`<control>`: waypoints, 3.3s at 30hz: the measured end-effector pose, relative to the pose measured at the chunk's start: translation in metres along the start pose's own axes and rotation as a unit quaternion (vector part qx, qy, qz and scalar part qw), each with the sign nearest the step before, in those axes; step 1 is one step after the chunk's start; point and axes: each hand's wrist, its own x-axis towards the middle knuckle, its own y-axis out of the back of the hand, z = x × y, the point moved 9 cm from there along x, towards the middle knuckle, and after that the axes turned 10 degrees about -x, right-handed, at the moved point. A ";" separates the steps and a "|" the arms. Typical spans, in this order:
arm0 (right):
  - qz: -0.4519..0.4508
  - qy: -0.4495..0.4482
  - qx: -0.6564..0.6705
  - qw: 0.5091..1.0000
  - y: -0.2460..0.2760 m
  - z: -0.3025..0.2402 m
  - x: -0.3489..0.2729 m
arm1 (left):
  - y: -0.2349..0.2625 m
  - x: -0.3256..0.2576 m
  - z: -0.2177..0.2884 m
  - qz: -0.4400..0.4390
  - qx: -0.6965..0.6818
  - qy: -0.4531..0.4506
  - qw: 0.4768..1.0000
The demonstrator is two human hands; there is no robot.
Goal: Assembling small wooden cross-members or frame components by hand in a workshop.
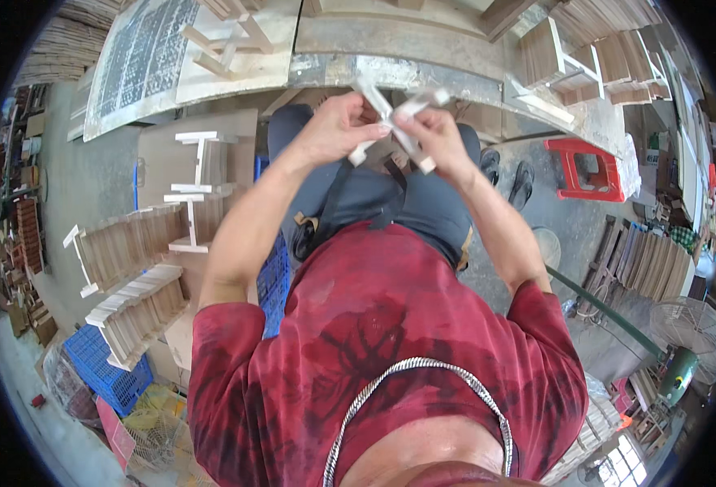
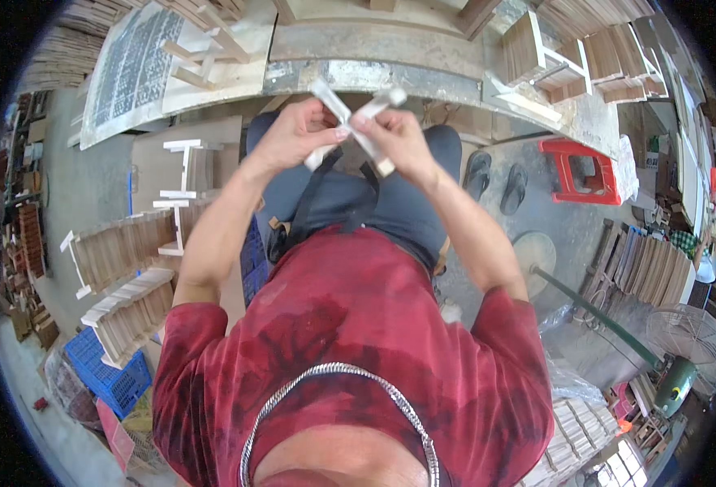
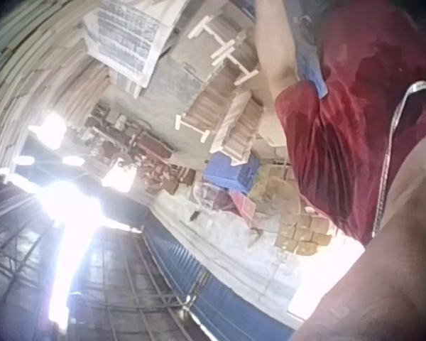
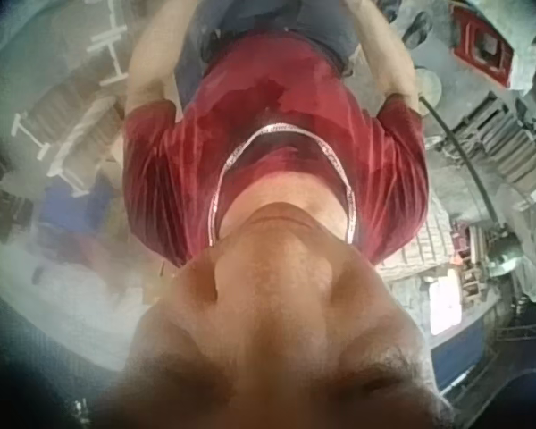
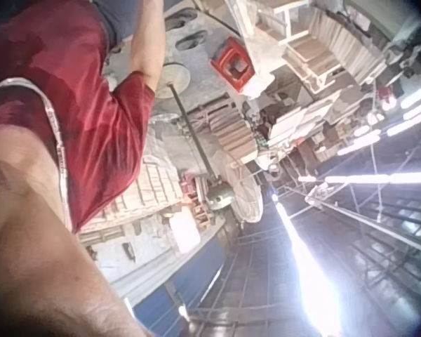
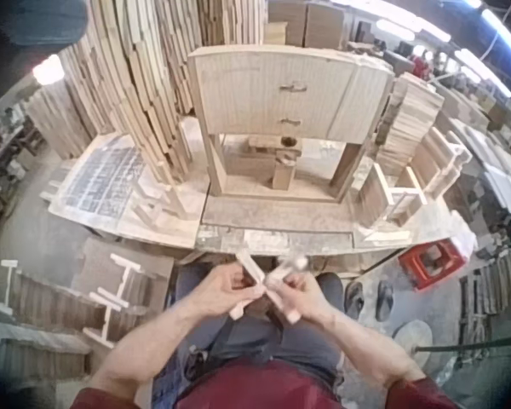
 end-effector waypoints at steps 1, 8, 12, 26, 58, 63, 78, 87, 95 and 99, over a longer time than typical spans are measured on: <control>0.000 0.011 0.033 0.999 -0.001 -0.022 0.002 | -0.002 -0.004 0.013 -0.009 -0.004 0.047 0.999; 0.129 0.138 -0.385 0.904 0.025 -0.096 -0.015 | 0.007 -0.019 0.015 0.104 -0.031 0.062 0.992; 0.151 0.350 -0.556 0.739 -0.038 -0.137 -0.051 | 0.008 -0.019 0.017 0.160 -0.040 -0.009 0.986; 0.170 0.262 -0.120 0.942 0.021 -0.107 -0.032 | 0.028 -0.019 0.027 0.176 -0.039 -0.011 0.984; -0.124 0.295 -0.206 0.925 -0.147 -0.214 0.241 | 0.223 -0.096 0.086 0.513 0.319 -0.146 0.784; -0.111 0.331 -0.291 0.890 -0.162 -0.215 0.231 | 0.242 -0.084 0.084 0.533 0.253 -0.121 0.798; -0.042 0.331 -0.454 0.826 -0.180 -0.133 0.218 | 0.258 -0.082 0.052 0.511 0.254 -0.100 0.815; 0.114 0.373 -0.476 0.788 -0.148 -0.129 0.149 | 0.306 -0.152 -0.004 0.534 0.222 -0.190 0.793; 0.257 0.227 -0.459 0.819 0.197 -0.125 -0.040 | 0.216 -0.152 0.063 0.271 -0.367 -0.287 0.842; 0.421 0.161 -0.495 0.743 0.308 -0.163 -0.089 | 0.255 -0.188 0.013 0.508 -0.124 -0.158 0.838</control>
